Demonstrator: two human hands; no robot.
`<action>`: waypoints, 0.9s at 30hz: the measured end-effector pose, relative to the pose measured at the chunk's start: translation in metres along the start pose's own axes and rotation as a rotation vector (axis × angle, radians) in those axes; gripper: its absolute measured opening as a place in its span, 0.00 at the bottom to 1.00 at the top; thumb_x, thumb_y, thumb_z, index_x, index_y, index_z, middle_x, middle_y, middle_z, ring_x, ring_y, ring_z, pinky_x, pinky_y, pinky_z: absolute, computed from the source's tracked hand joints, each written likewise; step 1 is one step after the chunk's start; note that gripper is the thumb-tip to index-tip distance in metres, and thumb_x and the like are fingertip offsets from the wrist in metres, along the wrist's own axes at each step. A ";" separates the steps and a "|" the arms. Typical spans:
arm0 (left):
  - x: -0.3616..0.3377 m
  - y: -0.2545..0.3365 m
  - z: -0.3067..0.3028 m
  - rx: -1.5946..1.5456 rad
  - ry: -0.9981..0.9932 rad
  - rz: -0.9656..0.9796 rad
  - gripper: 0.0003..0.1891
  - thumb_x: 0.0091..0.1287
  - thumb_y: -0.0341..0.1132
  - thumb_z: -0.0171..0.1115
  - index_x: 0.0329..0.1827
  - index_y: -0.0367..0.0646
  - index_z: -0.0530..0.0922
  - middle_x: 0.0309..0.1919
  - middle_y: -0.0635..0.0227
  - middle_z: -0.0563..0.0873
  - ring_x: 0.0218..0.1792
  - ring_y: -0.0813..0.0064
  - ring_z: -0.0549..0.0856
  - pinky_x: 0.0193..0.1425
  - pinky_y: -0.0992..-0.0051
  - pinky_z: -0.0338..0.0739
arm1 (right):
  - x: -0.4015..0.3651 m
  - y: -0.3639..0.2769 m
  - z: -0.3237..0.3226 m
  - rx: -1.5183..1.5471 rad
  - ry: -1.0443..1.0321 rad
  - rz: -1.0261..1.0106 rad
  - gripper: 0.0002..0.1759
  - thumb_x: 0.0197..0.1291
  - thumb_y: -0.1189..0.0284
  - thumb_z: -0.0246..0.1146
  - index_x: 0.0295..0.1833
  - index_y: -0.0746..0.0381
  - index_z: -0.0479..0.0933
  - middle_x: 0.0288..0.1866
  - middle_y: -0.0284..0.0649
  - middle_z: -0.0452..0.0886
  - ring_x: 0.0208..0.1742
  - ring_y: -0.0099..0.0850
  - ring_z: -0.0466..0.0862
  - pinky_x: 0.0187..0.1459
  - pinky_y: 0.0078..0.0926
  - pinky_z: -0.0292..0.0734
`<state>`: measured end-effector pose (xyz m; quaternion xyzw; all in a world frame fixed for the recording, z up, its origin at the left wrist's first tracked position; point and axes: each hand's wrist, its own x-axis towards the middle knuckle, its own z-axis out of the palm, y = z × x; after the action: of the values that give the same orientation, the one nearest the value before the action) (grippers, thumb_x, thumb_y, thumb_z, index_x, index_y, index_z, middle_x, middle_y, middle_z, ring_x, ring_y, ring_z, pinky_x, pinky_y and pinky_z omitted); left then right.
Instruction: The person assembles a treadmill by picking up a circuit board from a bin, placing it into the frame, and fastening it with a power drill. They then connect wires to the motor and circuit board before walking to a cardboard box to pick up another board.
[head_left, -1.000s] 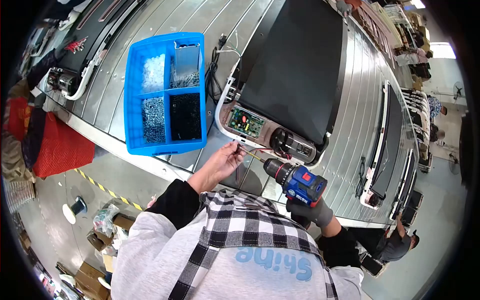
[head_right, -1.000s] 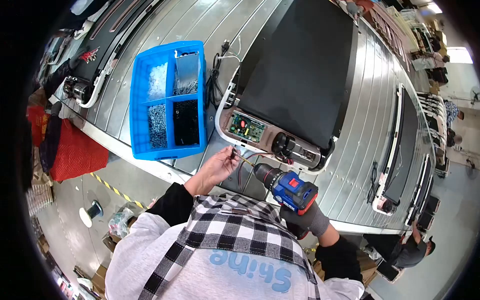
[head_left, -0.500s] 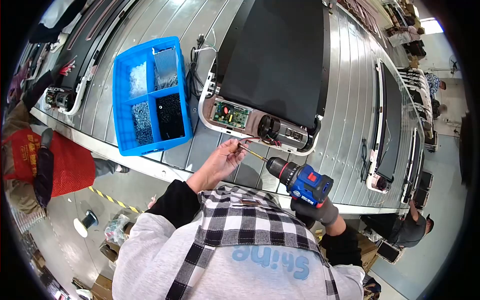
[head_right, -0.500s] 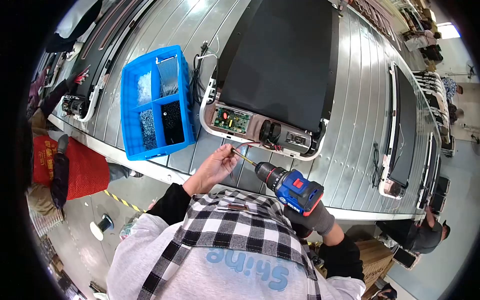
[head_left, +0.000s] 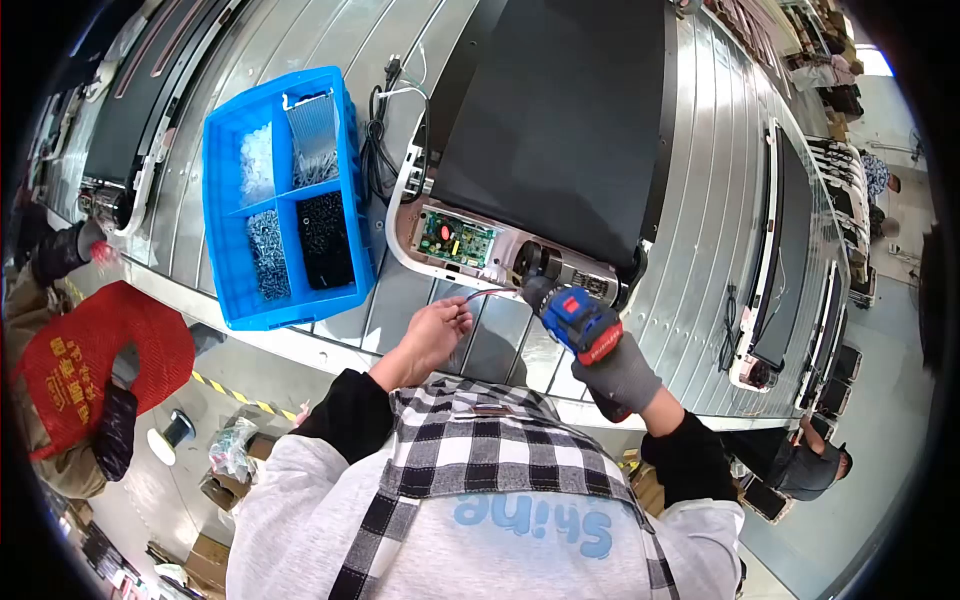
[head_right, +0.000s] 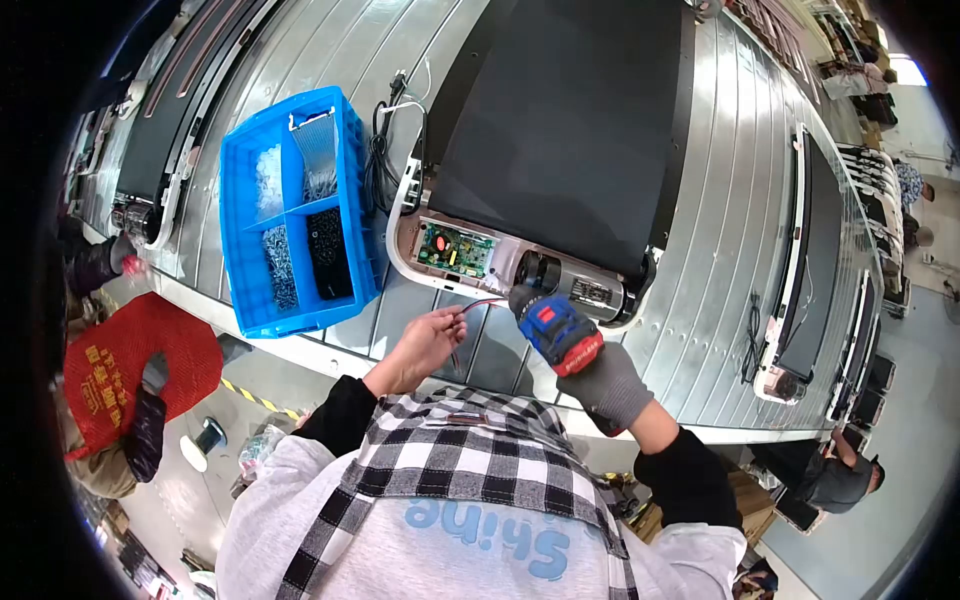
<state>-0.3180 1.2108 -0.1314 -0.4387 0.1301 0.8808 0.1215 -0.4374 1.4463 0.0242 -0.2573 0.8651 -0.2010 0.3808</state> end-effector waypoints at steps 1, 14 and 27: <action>-0.002 0.003 -0.002 0.020 0.015 0.015 0.11 0.71 0.27 0.42 0.51 0.31 0.68 0.39 0.59 0.77 0.37 0.71 0.77 0.42 0.75 0.74 | 0.013 -0.004 -0.008 -0.007 -0.087 0.139 0.16 0.44 0.62 0.65 0.37 0.59 0.77 0.32 0.46 0.81 0.37 0.45 0.81 0.38 0.36 0.77; 0.001 0.012 -0.010 0.122 0.049 0.153 0.06 0.70 0.33 0.52 0.41 0.39 0.71 0.33 0.66 0.79 0.31 0.78 0.76 0.37 0.80 0.71 | 0.074 0.002 -0.022 0.112 -0.083 0.163 0.17 0.42 0.66 0.63 0.39 0.63 0.76 0.30 0.46 0.80 0.35 0.40 0.81 0.41 0.32 0.77; 0.008 0.020 -0.019 0.105 0.045 0.160 0.06 0.67 0.32 0.58 0.41 0.39 0.76 0.34 0.68 0.81 0.33 0.79 0.77 0.40 0.82 0.73 | 0.098 -0.019 -0.043 -0.179 -0.267 0.139 0.19 0.45 0.61 0.61 0.42 0.61 0.76 0.37 0.48 0.80 0.43 0.42 0.81 0.48 0.33 0.76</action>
<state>-0.3146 1.1863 -0.1464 -0.4397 0.2134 0.8696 0.0703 -0.5214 1.3793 0.0077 -0.2544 0.8369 -0.0603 0.4808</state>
